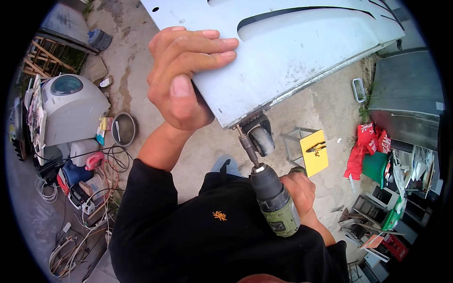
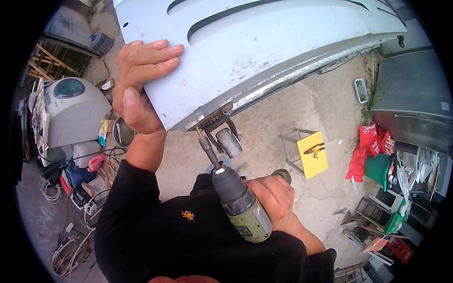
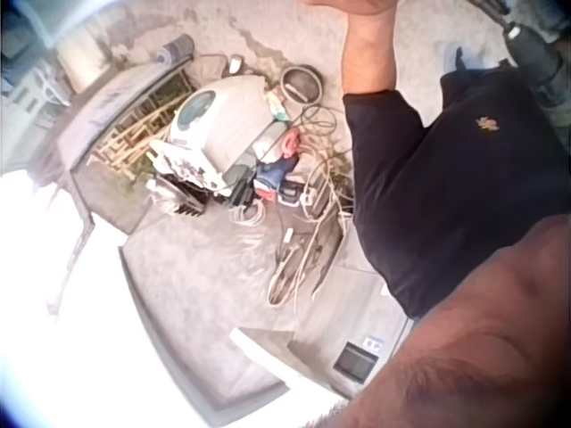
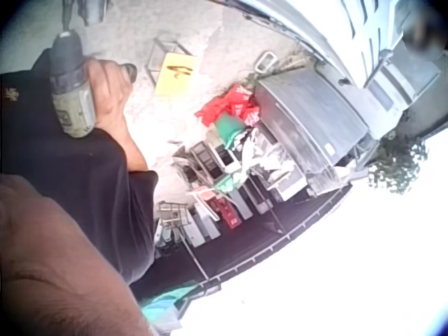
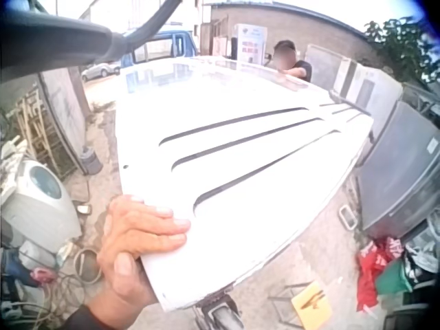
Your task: The person uses a cordless drill to remove screws from the bottom of a white appliance, likely a refrigerator. They then use pliers to remove a metal bracket and a caster wheel from the appliance's base.
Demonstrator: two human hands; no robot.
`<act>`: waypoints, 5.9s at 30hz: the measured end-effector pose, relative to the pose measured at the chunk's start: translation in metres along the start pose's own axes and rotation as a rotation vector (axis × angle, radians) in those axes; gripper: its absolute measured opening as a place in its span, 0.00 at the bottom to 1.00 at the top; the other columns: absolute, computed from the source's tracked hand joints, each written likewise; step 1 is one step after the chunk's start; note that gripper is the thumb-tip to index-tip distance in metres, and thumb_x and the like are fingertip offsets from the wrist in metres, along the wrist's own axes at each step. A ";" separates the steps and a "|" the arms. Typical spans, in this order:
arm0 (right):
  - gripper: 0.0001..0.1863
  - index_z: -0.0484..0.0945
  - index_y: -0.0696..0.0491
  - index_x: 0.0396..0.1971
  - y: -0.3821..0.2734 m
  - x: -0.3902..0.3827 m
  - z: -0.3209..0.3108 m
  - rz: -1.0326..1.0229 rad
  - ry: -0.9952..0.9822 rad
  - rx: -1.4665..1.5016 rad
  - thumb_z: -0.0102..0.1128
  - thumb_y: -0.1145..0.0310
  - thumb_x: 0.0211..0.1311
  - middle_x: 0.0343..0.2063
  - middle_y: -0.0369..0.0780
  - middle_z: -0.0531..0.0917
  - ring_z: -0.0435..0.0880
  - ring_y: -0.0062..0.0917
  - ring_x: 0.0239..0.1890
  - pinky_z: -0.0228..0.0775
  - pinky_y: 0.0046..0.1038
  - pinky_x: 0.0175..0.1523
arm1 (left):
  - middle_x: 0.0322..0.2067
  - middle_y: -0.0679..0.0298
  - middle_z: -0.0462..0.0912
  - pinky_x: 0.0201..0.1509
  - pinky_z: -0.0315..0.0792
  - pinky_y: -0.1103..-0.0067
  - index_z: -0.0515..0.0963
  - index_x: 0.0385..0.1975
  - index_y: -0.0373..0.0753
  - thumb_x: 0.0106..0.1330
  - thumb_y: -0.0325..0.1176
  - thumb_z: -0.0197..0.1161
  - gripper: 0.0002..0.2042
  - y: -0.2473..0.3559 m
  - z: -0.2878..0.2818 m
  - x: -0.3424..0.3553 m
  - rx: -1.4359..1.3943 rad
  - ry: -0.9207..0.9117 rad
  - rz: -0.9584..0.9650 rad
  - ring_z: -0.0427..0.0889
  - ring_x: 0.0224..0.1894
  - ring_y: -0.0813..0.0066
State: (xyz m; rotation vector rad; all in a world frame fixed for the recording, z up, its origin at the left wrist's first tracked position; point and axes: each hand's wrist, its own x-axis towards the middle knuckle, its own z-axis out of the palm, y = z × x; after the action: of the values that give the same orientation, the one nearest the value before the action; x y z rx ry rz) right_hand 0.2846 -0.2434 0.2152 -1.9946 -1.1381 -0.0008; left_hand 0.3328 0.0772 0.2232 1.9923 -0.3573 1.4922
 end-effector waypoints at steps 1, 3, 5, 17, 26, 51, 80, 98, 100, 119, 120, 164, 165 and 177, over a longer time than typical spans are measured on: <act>0.19 0.81 0.57 0.40 0.000 0.000 0.000 0.002 -0.001 -0.005 0.73 0.74 0.44 0.31 0.40 0.86 0.84 0.32 0.28 0.74 0.31 0.35 | 0.33 0.57 0.91 0.60 0.66 0.64 0.85 0.27 0.36 0.70 0.41 0.38 0.25 0.000 0.000 0.000 0.000 -0.003 0.000 0.86 0.40 0.62; 0.19 0.81 0.57 0.40 -0.001 0.001 0.000 0.003 -0.001 -0.016 0.73 0.74 0.44 0.30 0.40 0.86 0.84 0.32 0.27 0.74 0.31 0.35 | 0.34 0.57 0.91 0.60 0.66 0.64 0.85 0.28 0.36 0.70 0.40 0.38 0.25 -0.002 -0.002 0.000 0.002 -0.014 0.009 0.86 0.40 0.62; 0.19 0.81 0.57 0.39 -0.001 0.001 -0.001 -0.001 -0.006 -0.018 0.73 0.74 0.44 0.30 0.40 0.86 0.84 0.32 0.27 0.74 0.31 0.35 | 0.34 0.58 0.91 0.61 0.65 0.64 0.86 0.28 0.36 0.70 0.40 0.38 0.25 -0.002 -0.004 0.000 0.003 -0.024 0.012 0.86 0.40 0.62; 0.19 0.81 0.57 0.39 0.003 0.006 -0.003 -0.016 -0.023 -0.004 0.73 0.74 0.44 0.30 0.40 0.86 0.84 0.33 0.28 0.74 0.31 0.34 | 0.34 0.58 0.91 0.61 0.66 0.64 0.86 0.28 0.37 0.70 0.41 0.39 0.25 -0.001 -0.004 0.000 0.004 -0.025 0.001 0.86 0.41 0.63; 0.21 0.80 0.58 0.42 0.005 0.008 -0.004 -0.022 -0.048 -0.012 0.74 0.74 0.44 0.31 0.41 0.86 0.83 0.35 0.27 0.72 0.32 0.32 | 0.33 0.58 0.90 0.58 0.66 0.65 0.85 0.28 0.37 0.70 0.40 0.39 0.24 -0.001 -0.005 -0.001 -0.008 -0.026 0.009 0.85 0.40 0.62; 0.23 0.82 0.57 0.44 -0.003 0.023 -0.019 -0.028 -0.076 -0.137 0.72 0.72 0.42 0.27 0.39 0.80 0.79 0.35 0.26 0.67 0.33 0.33 | 0.32 0.60 0.90 0.55 0.68 0.66 0.84 0.25 0.38 0.67 0.38 0.41 0.22 -0.009 0.001 0.001 -0.050 0.071 0.040 0.84 0.38 0.64; 0.23 0.80 0.60 0.49 0.030 -0.218 -0.014 0.648 0.172 0.046 0.67 0.80 0.48 0.42 0.48 0.86 0.87 0.40 0.45 0.76 0.33 0.52 | 0.54 0.56 0.84 0.72 0.64 0.62 0.82 0.52 0.38 0.62 0.30 0.68 0.17 0.137 0.003 -0.049 0.330 -0.366 0.121 0.75 0.64 0.56; 0.25 0.81 0.56 0.49 0.186 -0.357 -0.092 0.842 0.304 0.301 0.73 0.74 0.47 0.39 0.54 0.86 0.85 0.51 0.47 0.78 0.40 0.51 | 0.39 0.60 0.83 0.66 0.69 0.60 0.81 0.42 0.39 0.58 0.24 0.69 0.12 0.173 0.056 -0.080 0.798 -0.952 0.369 0.81 0.47 0.59; 0.24 0.81 0.58 0.48 0.205 -0.380 -0.099 0.906 0.276 0.274 0.72 0.74 0.47 0.39 0.53 0.87 0.85 0.50 0.46 0.77 0.39 0.51 | 0.42 0.59 0.82 0.76 0.58 0.57 0.80 0.45 0.38 0.59 0.25 0.66 0.13 0.187 0.045 -0.150 0.716 -0.947 0.039 0.80 0.55 0.60; 0.13 0.85 0.62 0.36 0.315 -0.501 -0.165 1.099 0.235 0.143 0.67 0.77 0.47 0.30 0.45 0.88 0.88 0.33 0.32 0.79 0.35 0.42 | 0.34 0.51 0.89 0.46 0.80 0.68 0.84 0.40 0.32 0.68 0.39 0.64 0.14 0.221 0.088 -0.344 0.336 -0.718 -1.406 0.88 0.38 0.60; 0.14 0.84 0.63 0.36 0.312 -0.489 -0.163 1.090 0.217 0.142 0.67 0.77 0.47 0.30 0.46 0.88 0.88 0.33 0.33 0.79 0.36 0.43 | 0.37 0.50 0.89 0.48 0.80 0.66 0.83 0.42 0.33 0.68 0.40 0.64 0.15 0.224 0.104 -0.347 0.390 -0.855 -1.264 0.89 0.42 0.56; 0.25 0.80 0.60 0.53 0.150 -0.232 -0.005 0.879 -0.105 0.436 0.70 0.79 0.52 0.43 0.44 0.87 0.85 0.27 0.46 0.76 0.30 0.55 | 0.48 0.58 0.84 0.58 0.72 0.63 0.85 0.39 0.39 0.62 0.32 0.60 0.10 0.249 0.166 -0.304 -0.364 -1.642 -0.323 0.79 0.56 0.59; 0.24 0.80 0.60 0.53 0.149 -0.226 -0.005 0.875 -0.123 0.449 0.70 0.79 0.53 0.43 0.43 0.87 0.85 0.26 0.46 0.76 0.30 0.55 | 0.47 0.58 0.84 0.58 0.72 0.63 0.85 0.38 0.39 0.62 0.32 0.60 0.10 0.246 0.163 -0.304 -0.371 -1.634 -0.343 0.79 0.56 0.59; 0.25 0.80 0.59 0.53 0.162 -0.220 0.022 0.906 -0.164 0.492 0.71 0.78 0.52 0.42 0.43 0.88 0.85 0.25 0.45 0.76 0.29 0.54 | 0.43 0.52 0.85 0.59 0.71 0.62 0.85 0.34 0.37 0.59 0.27 0.59 0.09 0.225 0.150 -0.326 -0.436 -1.517 -0.427 0.81 0.54 0.55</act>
State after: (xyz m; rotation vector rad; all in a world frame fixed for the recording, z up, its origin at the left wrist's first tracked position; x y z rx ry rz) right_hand 0.2623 -0.4280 0.0140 -1.8958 -0.1957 0.8336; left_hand 0.2174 -0.2362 -0.0368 2.2110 -0.6853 -0.5354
